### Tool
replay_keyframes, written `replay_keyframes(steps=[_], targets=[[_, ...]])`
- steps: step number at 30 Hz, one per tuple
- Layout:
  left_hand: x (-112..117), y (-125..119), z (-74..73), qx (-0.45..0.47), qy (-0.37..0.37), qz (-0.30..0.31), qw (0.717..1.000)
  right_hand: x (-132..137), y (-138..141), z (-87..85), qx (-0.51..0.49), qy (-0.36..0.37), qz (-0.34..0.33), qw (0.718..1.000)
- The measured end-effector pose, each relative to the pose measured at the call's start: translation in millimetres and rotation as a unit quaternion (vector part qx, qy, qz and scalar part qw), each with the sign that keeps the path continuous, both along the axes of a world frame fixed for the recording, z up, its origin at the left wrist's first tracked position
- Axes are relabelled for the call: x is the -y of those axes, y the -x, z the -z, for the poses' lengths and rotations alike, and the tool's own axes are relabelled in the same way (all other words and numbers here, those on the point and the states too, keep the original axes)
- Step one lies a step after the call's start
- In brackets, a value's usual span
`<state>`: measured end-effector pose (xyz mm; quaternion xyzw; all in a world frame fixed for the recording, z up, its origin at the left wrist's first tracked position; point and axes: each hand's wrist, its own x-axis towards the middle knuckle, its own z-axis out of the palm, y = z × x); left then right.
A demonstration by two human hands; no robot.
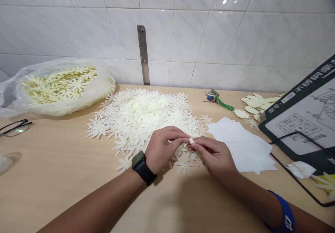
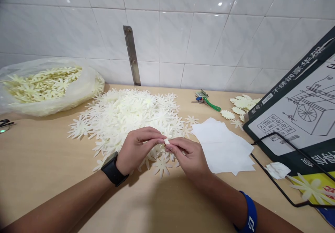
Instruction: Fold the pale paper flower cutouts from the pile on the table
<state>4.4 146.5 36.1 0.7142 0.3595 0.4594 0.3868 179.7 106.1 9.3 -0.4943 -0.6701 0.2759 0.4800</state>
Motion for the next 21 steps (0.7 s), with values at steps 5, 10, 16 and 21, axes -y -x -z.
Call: replay_keyframes(steps=[5, 10, 16, 21], targets=[[0.0, -0.2, -1.6, 0.007, 0.017, 0.005, 1.000, 0.6, -0.4, -1.3, 0.000, -0.003, -0.003, 1.000], [-0.5, 0.0, -3.8, 0.021, 0.039, 0.012, 0.999, 0.9, 0.8, -2.6, 0.003, -0.004, -0.001, 1.000], [0.0, 1.2, -7.3, 0.009, 0.054, 0.006, 0.998, 0.8, 2.3, -6.7, 0.014, -0.010, -0.001, 1.000], [-2.8, 3.8, -7.1, 0.003, 0.102, -0.018, 0.995, 3.0, 1.4, -8.4, 0.010, -0.025, 0.013, 1.000]])
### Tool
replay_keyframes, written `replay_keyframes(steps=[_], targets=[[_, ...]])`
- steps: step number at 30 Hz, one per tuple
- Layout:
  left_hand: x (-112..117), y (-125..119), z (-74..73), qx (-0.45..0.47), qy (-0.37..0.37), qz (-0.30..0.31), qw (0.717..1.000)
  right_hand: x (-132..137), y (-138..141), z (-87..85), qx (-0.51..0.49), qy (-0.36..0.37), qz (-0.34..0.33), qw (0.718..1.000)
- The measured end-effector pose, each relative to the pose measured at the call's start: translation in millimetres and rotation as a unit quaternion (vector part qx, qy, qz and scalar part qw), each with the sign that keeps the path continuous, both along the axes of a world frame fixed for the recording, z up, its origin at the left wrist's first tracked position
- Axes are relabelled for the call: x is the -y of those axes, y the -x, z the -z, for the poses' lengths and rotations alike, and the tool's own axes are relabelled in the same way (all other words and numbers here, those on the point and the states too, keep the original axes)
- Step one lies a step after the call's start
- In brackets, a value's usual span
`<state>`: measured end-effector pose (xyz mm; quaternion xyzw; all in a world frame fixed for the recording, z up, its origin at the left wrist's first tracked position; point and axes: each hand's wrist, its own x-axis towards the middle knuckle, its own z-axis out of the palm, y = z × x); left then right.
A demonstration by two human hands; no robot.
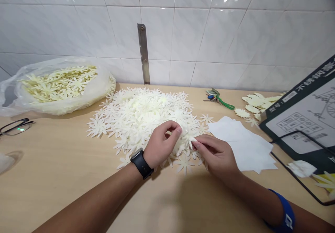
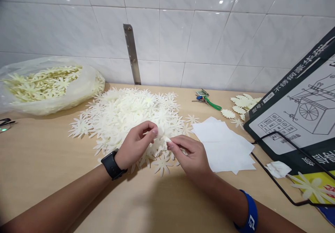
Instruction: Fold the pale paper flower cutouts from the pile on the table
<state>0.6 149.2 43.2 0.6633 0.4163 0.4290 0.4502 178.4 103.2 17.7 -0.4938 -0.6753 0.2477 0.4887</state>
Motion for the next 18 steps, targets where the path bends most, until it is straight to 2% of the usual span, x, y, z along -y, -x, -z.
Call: replay_keyframes(steps=[7, 10, 12, 16, 18], targets=[[-10.0, 3.9, 5.1, 0.023, 0.013, -0.107, 0.994, -1.2, -1.0, 7.1, -0.039, 0.011, 0.019, 0.999], [-13.8, 5.2, 7.7, 0.056, 0.038, -0.119, 0.991, -1.8, -1.0, 10.2, -0.060, 0.019, 0.022, 0.998], [-14.9, 6.3, 9.6, 0.050, -0.009, -0.126, 0.991, -2.1, -0.8, 11.6, -0.071, 0.021, 0.026, 0.997], [-9.8, 6.2, 9.3, -0.060, -0.159, -0.136, 0.976, -2.6, -0.2, 11.9, -0.074, 0.028, 0.030, 0.996], [-3.5, 3.3, 7.4, -0.083, -0.180, -0.107, 0.974, -2.8, -0.1, 11.3, -0.067, 0.028, 0.029, 0.997]])
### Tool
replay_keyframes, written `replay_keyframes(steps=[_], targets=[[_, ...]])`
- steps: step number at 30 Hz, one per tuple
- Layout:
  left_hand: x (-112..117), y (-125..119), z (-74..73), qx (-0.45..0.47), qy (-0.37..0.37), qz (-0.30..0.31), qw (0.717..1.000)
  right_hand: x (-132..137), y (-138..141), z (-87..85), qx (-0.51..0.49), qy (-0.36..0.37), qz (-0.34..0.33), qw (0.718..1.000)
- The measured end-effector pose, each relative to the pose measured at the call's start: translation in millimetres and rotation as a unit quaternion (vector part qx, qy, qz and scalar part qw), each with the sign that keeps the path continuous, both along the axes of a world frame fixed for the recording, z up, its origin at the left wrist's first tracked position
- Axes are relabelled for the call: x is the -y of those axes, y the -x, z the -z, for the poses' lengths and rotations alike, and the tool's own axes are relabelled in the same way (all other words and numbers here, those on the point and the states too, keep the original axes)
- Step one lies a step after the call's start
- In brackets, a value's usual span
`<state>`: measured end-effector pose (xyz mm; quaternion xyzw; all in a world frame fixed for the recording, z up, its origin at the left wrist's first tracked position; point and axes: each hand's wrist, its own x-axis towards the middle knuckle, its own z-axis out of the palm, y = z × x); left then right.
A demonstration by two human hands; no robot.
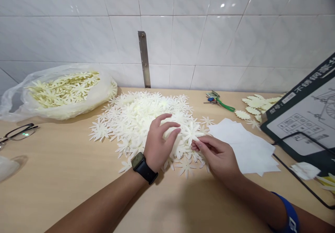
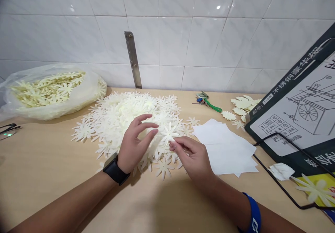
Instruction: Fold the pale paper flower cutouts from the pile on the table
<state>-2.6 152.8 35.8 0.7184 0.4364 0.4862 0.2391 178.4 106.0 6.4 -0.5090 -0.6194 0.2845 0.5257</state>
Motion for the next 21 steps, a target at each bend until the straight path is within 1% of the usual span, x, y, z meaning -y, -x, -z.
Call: replay_keyframes(steps=[2, 4, 7, 9, 12, 21], targets=[[6.7, -4.4, -1.4, 0.010, 0.025, 0.049, 0.998, -0.1, 0.0, -0.6, 0.013, -0.007, -0.007, 1.000], [11.5, -8.8, -1.4, 0.034, 0.066, 0.092, 0.993, -0.1, 0.0, -1.0, 0.030, -0.018, -0.018, 0.999], [13.3, -12.4, 0.0, 0.079, 0.120, 0.116, 0.983, 0.0, 0.0, -1.7, 0.052, -0.029, -0.024, 0.998], [11.8, -12.5, 0.6, 0.106, 0.146, 0.125, 0.976, -0.1, 0.1, -2.4, 0.056, -0.028, -0.024, 0.998], [9.3, -11.3, 0.3, 0.120, 0.167, 0.127, 0.970, -0.3, 0.2, -3.4, 0.049, -0.023, -0.026, 0.998], [9.6, -10.4, -2.9, 0.101, 0.155, 0.131, 0.974, 0.8, 0.4, -4.7, 0.050, -0.017, -0.036, 0.998]])
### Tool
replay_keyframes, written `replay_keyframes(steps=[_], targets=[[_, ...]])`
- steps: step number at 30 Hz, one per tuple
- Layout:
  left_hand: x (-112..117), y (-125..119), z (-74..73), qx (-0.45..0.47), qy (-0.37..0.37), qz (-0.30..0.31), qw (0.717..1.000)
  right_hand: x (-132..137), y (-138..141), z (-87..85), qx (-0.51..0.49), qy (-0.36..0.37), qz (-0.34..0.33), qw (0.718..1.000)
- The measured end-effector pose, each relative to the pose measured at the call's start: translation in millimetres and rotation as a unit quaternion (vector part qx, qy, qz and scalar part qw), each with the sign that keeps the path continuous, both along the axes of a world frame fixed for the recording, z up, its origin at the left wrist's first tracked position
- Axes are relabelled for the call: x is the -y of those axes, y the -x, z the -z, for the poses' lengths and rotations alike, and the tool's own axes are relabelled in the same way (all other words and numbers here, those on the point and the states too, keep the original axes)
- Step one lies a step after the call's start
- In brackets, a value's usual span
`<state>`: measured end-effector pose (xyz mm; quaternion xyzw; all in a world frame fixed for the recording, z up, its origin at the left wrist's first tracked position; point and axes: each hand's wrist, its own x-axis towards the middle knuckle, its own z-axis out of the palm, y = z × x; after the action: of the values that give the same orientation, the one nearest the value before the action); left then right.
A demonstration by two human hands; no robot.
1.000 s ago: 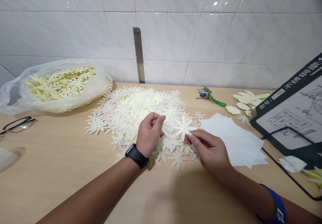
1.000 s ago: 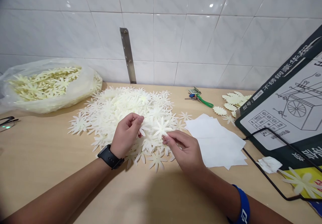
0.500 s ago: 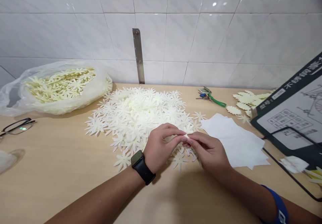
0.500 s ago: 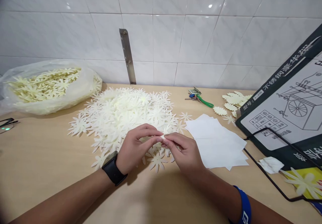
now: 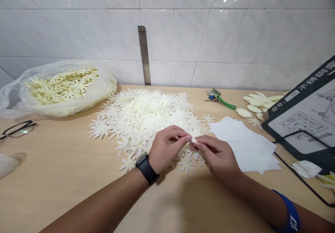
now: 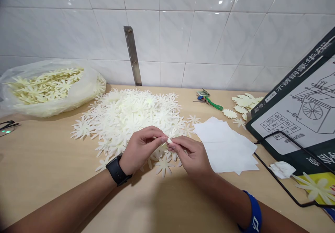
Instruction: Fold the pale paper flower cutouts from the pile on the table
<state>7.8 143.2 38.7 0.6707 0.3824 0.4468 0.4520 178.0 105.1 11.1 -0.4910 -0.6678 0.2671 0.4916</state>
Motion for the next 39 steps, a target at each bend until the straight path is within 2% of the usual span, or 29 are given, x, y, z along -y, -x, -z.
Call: replay_keyframes(steps=[10, 15, 30, 39], targets=[[-1.5, 1.6, 2.7, -0.004, -0.017, 0.004, 1.000, -0.5, 0.2, -2.8, 0.005, 0.000, -0.003, 1.000], [0.7, 1.3, 0.5, -0.006, -0.054, 0.005, 0.999, 0.3, -1.0, -1.2, -0.014, 0.004, 0.003, 1.000], [-2.1, 1.4, 2.1, 0.011, -0.004, 0.014, 1.000, 1.3, -0.5, -1.6, -0.011, 0.003, -0.006, 1.000], [-1.7, 1.3, 1.4, 0.002, -0.014, 0.018, 1.000, 0.9, 1.8, -4.8, -0.010, 0.001, -0.002, 1.000]])
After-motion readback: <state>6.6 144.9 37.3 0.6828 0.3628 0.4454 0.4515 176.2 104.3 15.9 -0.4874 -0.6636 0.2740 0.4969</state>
